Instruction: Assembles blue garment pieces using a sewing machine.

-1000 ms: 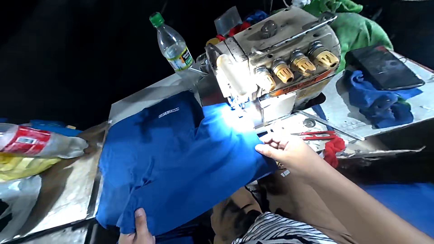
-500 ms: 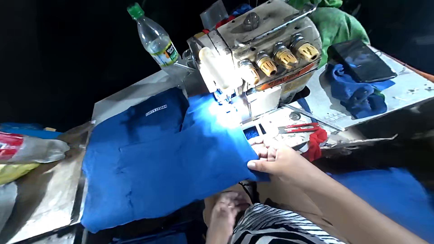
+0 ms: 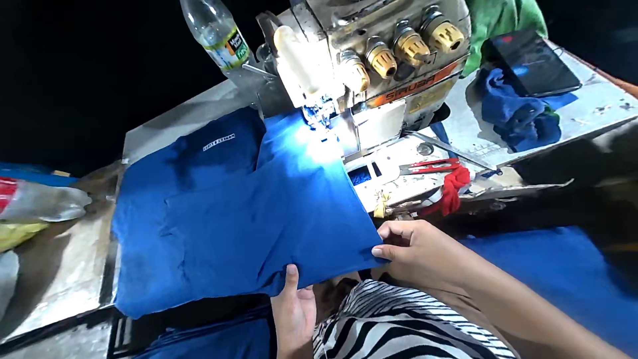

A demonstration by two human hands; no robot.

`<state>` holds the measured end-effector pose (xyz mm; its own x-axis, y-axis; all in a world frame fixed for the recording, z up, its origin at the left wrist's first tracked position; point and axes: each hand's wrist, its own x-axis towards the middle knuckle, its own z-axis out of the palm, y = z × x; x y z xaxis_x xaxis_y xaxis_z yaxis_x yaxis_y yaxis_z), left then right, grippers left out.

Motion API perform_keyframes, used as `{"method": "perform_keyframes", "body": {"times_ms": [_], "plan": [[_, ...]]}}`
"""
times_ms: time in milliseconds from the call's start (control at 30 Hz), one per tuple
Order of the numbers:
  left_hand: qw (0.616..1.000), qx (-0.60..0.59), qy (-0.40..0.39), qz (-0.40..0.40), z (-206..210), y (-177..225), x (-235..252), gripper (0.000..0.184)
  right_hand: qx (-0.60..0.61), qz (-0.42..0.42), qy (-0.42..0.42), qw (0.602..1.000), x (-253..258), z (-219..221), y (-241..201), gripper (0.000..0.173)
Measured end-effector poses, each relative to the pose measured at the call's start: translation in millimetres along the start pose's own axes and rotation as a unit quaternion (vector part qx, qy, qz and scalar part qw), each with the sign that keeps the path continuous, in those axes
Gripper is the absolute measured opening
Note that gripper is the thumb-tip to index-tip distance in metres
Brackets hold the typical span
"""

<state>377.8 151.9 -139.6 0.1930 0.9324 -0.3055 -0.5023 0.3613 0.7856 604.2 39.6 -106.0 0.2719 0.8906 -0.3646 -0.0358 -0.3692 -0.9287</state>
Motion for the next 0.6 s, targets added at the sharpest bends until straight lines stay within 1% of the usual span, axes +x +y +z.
{"method": "perform_keyframes", "body": {"times_ms": [67,133,200,300,433,500,533,600], "plan": [[1.000,0.007,0.006,0.013,-0.3,2.0,0.7,0.026,-0.010,0.011,-0.006,1.000,-0.3,-0.6,5.4,0.011],[1.000,0.014,0.008,0.021,-1.4,2.0,1.2,0.026,0.014,0.029,-0.009,0.999,-0.7,-0.6,7.6,0.013],[0.999,0.015,0.012,0.029,-1.6,1.6,1.0,0.025,0.051,0.043,-0.003,0.998,-1.7,0.1,7.6,0.013],[0.999,0.021,0.007,0.044,1.4,6.6,-2.5,0.026,0.084,0.042,0.004,0.996,-6.9,-0.9,3.1,0.012],[0.998,0.037,-0.004,0.040,-2.7,7.8,-0.8,0.022,0.098,0.044,-0.028,0.994,-8.5,-4.7,5.3,0.010],[0.998,0.041,-0.006,0.042,-2.7,7.8,1.0,0.022,0.115,0.045,-0.029,0.992,-7.4,-5.3,5.4,0.009],[0.998,0.044,-0.003,0.042,-1.7,8.6,1.2,0.022,0.101,0.048,-0.019,0.994,-7.0,-4.9,4.9,0.010],[0.998,0.054,0.004,0.030,0.5,11.4,2.2,0.021,0.014,0.048,0.010,0.999,-3.4,-3.7,6.2,0.013]]}}
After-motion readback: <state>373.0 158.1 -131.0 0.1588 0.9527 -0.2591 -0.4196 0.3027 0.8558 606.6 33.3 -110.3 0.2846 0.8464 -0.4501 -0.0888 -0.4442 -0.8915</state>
